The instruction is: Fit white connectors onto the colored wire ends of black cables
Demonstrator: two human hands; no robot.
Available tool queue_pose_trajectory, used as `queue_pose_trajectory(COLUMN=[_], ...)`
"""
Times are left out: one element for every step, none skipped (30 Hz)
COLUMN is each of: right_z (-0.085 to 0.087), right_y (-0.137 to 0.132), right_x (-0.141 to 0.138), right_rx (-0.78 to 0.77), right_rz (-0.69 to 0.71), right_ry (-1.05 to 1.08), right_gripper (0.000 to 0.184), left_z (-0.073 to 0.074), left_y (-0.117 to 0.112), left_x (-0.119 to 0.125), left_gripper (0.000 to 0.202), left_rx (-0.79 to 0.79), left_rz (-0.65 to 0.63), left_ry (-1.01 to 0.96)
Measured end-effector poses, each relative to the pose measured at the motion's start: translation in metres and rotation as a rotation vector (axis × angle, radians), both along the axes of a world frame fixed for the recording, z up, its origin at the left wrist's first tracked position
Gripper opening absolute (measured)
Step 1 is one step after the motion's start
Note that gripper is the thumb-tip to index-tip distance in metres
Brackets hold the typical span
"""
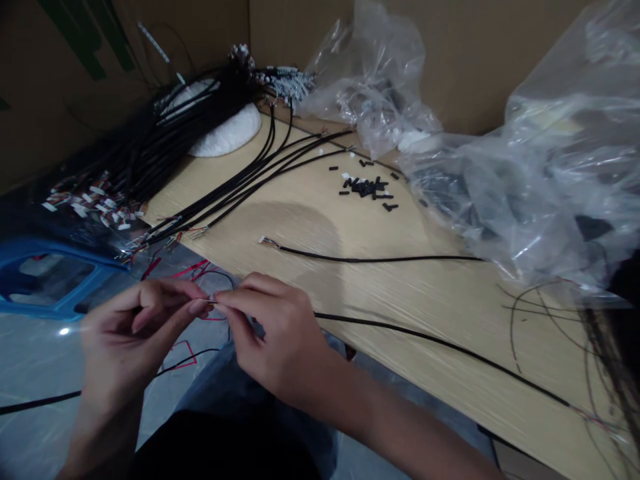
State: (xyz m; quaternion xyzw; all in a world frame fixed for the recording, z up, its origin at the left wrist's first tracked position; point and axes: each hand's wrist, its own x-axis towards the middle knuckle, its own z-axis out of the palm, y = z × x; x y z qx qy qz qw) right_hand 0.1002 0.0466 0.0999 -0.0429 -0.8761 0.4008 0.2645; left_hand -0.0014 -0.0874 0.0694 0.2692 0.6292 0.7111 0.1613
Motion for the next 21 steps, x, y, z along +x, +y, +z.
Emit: queue_pose_trajectory(right_z=[0.0002, 0.0001, -0.0003, -0.0008, -0.0014, -0.002, -0.0024, -0.0027, -0.0029, -0.0029, -0.0029, -0.0028, -0.0027, -0.0027, -0.0029, -0.0032, -0.0036, -0.0042, -0.0049, -0.0055, -0.0061], right_y=[-0.0002, -0.0005, -0.0008, -0.0011, -0.0013, -0.0014, -0.0014, -0.0012, -0.0008, -0.0003, 0.0004, 0.0011, 0.0018, 0.0024, 0.0028, 0.003, 0.003, 0.0027, 0.0023, 0.0017, 0.0012], right_x=[-0.0001, -0.0003, -0.0006, -0.001, -0.0015, -0.0021, -0.0026, -0.003, -0.0033, -0.0034, -0.0033, -0.0029, -0.0023, -0.0015, -0.0007, 0.0002, 0.001, 0.0017, 0.0023, 0.0027, 0.003], right_rx=[-0.008, -0.009, 0.0, 0.017, 0.039, 0.063, 0.084, 0.097, 0.103, 0.107, 0.112, 0.119, 0.129, 0.147, 0.172, 0.207, 0.255, 0.31, 0.365, 0.412, 0.446], right_rz=[-0.003, -0.006, -0.009, -0.011, -0.009, -0.005, -0.004, -0.003, -0.001, 0.0, 0.001, 0.004, 0.012, 0.024, 0.036, 0.044, 0.046, 0.041, 0.028, 0.009, -0.008], right_ry=[-0.007, -0.009, -0.004, 0.008, 0.026, 0.045, 0.061, 0.07, 0.076, 0.074, 0.069, 0.067, 0.062, 0.055, 0.049, 0.042, 0.038, 0.04, 0.053, 0.08, 0.112], right_gripper=[0.012, 0.012, 0.012, 0.011, 0.011, 0.011, 0.012, 0.013, 0.014, 0.014, 0.016, 0.017, 0.018, 0.019, 0.02, 0.021, 0.024, 0.026, 0.026, 0.025, 0.023], left_z=[-0.0001, -0.0003, -0.0006, -0.001, -0.0015, -0.002, -0.0025, -0.0028, -0.0031, -0.0032, -0.0031, -0.0029, -0.0026, -0.0022, -0.0018, -0.0014, -0.0011, -0.0008, -0.0004, 0.0002, 0.001], left_y=[-0.0008, -0.0014, -0.0017, -0.0018, -0.0016, -0.0012, -0.0007, -0.0004, -0.0002, -0.0002, -0.0005, -0.001, -0.0015, -0.0021, -0.0025, -0.0028, -0.0027, -0.0025, -0.002, -0.0014, -0.0007], left_x=[-0.0001, -0.0003, -0.0004, -0.0006, -0.0008, -0.0009, -0.0011, -0.0012, -0.0014, -0.0015, -0.0016, -0.0016, -0.0017, -0.0017, -0.0016, -0.0016, -0.0015, -0.0013, -0.0012, -0.001, -0.0009], left_gripper=[0.046, 0.045, 0.045, 0.045, 0.045, 0.045, 0.045, 0.045, 0.045, 0.045, 0.045, 0.045, 0.045, 0.044, 0.044, 0.044, 0.044, 0.044, 0.044, 0.044, 0.044], left_rx=[0.007, 0.013, 0.02, 0.029, 0.037, 0.045, 0.051, 0.055, 0.058, 0.06, 0.064, 0.069, 0.074, 0.078, 0.084, 0.09, 0.096, 0.103, 0.112, 0.12, 0.125], left_rz=[-0.008, -0.018, -0.03, -0.041, -0.05, -0.056, -0.06, -0.063, -0.064, -0.063, -0.063, -0.064, -0.065, -0.068, -0.069, -0.066, -0.061, -0.055, -0.05, -0.048, -0.048], left_ry=[-0.01, -0.022, -0.036, -0.051, -0.066, -0.08, -0.094, -0.108, -0.12, -0.13, -0.14, -0.148, -0.155, -0.162, -0.169, -0.175, -0.181, -0.188, -0.197, -0.207, -0.221])
